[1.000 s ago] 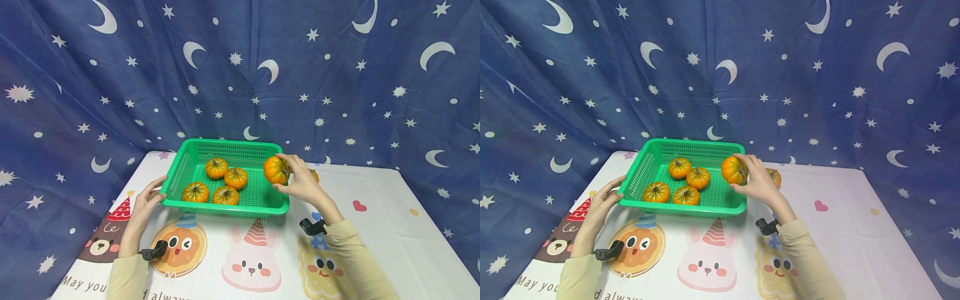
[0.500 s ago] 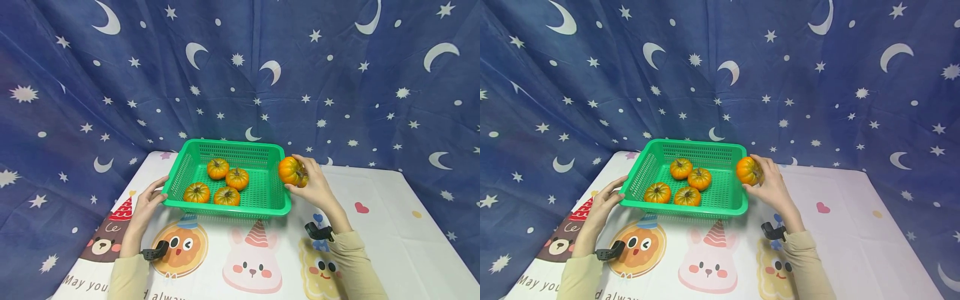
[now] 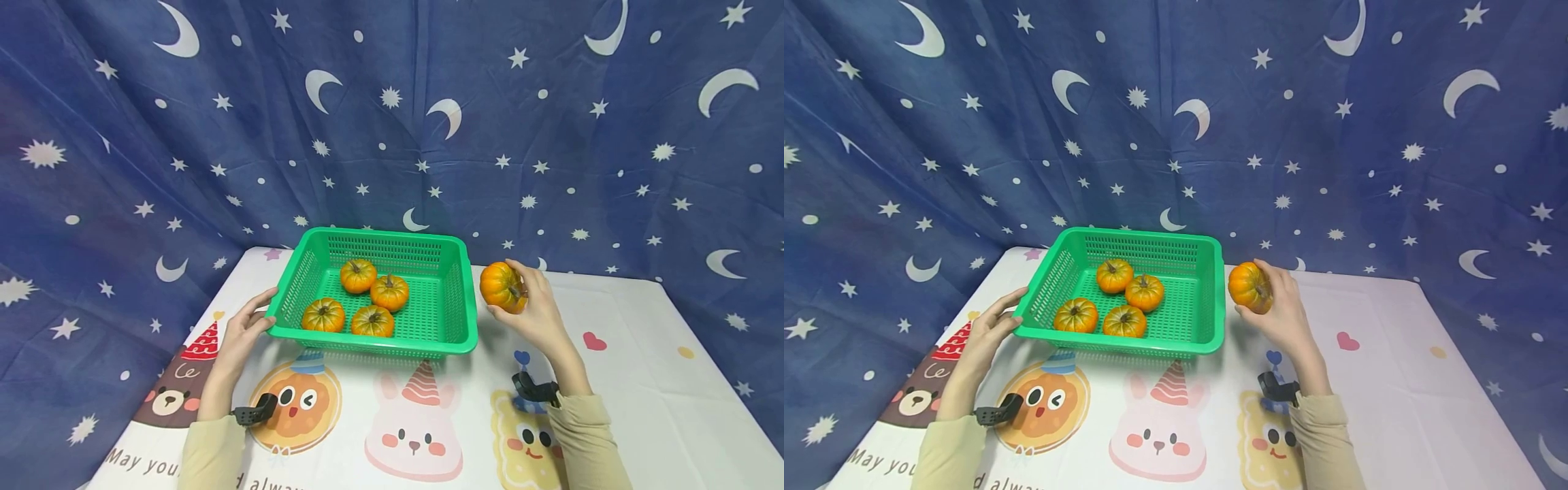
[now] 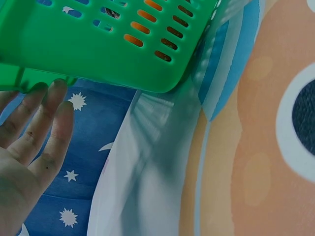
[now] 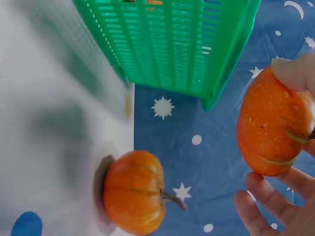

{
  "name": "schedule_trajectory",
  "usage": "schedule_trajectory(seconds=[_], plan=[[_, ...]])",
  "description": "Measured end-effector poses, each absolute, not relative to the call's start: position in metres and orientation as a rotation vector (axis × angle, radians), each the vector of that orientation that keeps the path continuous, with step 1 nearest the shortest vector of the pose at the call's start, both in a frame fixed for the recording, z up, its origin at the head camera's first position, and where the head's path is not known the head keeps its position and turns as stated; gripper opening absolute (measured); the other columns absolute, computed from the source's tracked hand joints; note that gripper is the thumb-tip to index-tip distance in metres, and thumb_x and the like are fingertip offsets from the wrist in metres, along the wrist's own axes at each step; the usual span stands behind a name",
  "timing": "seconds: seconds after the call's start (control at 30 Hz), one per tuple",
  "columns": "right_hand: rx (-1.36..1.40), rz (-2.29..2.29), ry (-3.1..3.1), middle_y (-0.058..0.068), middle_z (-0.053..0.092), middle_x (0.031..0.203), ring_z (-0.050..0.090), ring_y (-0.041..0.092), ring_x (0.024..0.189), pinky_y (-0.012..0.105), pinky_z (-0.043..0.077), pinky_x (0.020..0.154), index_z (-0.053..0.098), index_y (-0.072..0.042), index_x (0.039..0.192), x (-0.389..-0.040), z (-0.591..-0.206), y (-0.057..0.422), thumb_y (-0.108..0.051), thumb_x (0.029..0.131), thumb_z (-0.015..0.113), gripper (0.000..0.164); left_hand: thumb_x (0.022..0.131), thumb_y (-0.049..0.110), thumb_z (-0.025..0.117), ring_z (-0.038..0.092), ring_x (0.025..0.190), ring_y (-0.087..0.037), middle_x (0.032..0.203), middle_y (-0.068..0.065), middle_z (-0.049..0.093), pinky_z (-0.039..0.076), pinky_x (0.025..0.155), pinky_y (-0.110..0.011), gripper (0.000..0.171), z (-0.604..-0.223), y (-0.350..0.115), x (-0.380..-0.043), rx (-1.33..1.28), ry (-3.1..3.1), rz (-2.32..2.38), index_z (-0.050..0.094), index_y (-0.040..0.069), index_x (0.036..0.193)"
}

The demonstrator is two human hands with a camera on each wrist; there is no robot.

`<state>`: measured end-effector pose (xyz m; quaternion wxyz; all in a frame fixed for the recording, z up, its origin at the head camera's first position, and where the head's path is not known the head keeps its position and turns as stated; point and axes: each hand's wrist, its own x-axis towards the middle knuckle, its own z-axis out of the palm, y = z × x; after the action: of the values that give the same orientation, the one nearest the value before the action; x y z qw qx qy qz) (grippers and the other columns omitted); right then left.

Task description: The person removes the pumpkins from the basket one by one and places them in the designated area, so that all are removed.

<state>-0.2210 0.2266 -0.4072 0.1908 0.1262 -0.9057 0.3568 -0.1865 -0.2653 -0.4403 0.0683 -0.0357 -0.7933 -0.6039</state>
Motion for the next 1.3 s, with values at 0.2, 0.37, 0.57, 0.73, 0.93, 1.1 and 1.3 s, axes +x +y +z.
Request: schedule_trajectory(seconds=[0.2,0.37,0.57,0.73,0.93,1.1,1.3], plan=[[0.334,0.973,-2.528,0.017,0.048,0.126,0.044,0.03,0.108,0.037,0.039,0.083,0.043,-0.011,0.141,-0.22,-0.416,0.234,-0.016,0.07,0.083,0.082,0.094,0.005,0.05,0.058,0.097,0.008,0.119,0.015,0.049,0.045,0.08,-0.015,0.051,-0.439,-0.263,-0.185,-0.096,-2.391,-1.827,0.042,0.007,0.144],[0.317,0.983,-2.534,0.019,0.046,0.13,0.044,0.029,0.111,0.038,0.041,0.086,0.041,-0.011,0.143,-0.222,-0.421,0.24,-0.016,0.071,0.082,0.083,0.094,0.005,0.049,0.059,0.097,0.008,0.118,0.015,0.05,0.045,0.08,-0.015,0.051,-0.439,-0.263,-0.184,-0.085,-2.387,-1.825,0.043,0.007,0.144],[0.263,0.974,-2.547,0.02,0.044,0.128,0.044,0.03,0.109,0.037,0.039,0.086,0.037,-0.014,0.146,-0.224,-0.424,0.25,-0.018,0.074,0.08,0.084,0.094,0.005,0.049,0.058,0.098,0.009,0.119,0.016,0.049,0.045,0.081,-0.014,0.051,-0.44,-0.265,-0.186,-0.101,-2.393,-1.811,0.042,0.007,0.145],[0.195,0.964,-2.552,0.022,0.044,0.128,0.043,0.033,0.11,0.037,0.038,0.086,0.035,-0.012,0.147,-0.226,-0.427,0.26,-0.018,0.075,0.079,0.084,0.095,0.005,0.049,0.059,0.098,0.008,0.12,0.013,0.048,0.045,0.081,-0.015,0.051,-0.441,-0.265,-0.186,-0.121,-2.389,-1.812,0.042,0.008,0.145],[0.137,0.987,-2.547,0.024,0.043,0.129,0.042,0.035,0.109,0.037,0.038,0.085,0.035,-0.008,0.147,-0.229,-0.43,0.268,-0.017,0.075,0.078,0.084,0.095,0.005,0.049,0.059,0.097,0.008,0.121,0.011,0.047,0.045,0.08,-0.015,0.05,-0.441,-0.265,-0.184,-0.129,-2.382,-1.812,0.042,0.008,0.144],[0.094,0.995,-2.546,0.025,0.042,0.13,0.042,0.035,0.108,0.036,0.036,0.084,0.034,-0.008,0.147,-0.23,-0.431,0.275,-0.018,0.075,0.078,0.085,0.095,0.004,0.048,0.059,0.097,0.008,0.12,0.012,0.048,0.045,0.08,-0.015,0.05,-0.44,-0.265,-0.185,-0.139,-2.378,-1.811,0.042,0.007,0.144],[0.033,0.997,-2.565,0.026,0.041,0.13,0.042,0.034,0.105,0.033,0.034,0.082,0.032,-0.01,0.149,-0.231,-0.432,0.281,-0.021,0.076,0.078,0.086,0.095,0.004,0.048,0.06,0.098,0.007,0.12,0.012,0.049,0.045,0.08,-0.014,0.05,-0.44,-0.264,-0.185,-0.137,-2.38,-1.812,0.042,0.007,0.144]])
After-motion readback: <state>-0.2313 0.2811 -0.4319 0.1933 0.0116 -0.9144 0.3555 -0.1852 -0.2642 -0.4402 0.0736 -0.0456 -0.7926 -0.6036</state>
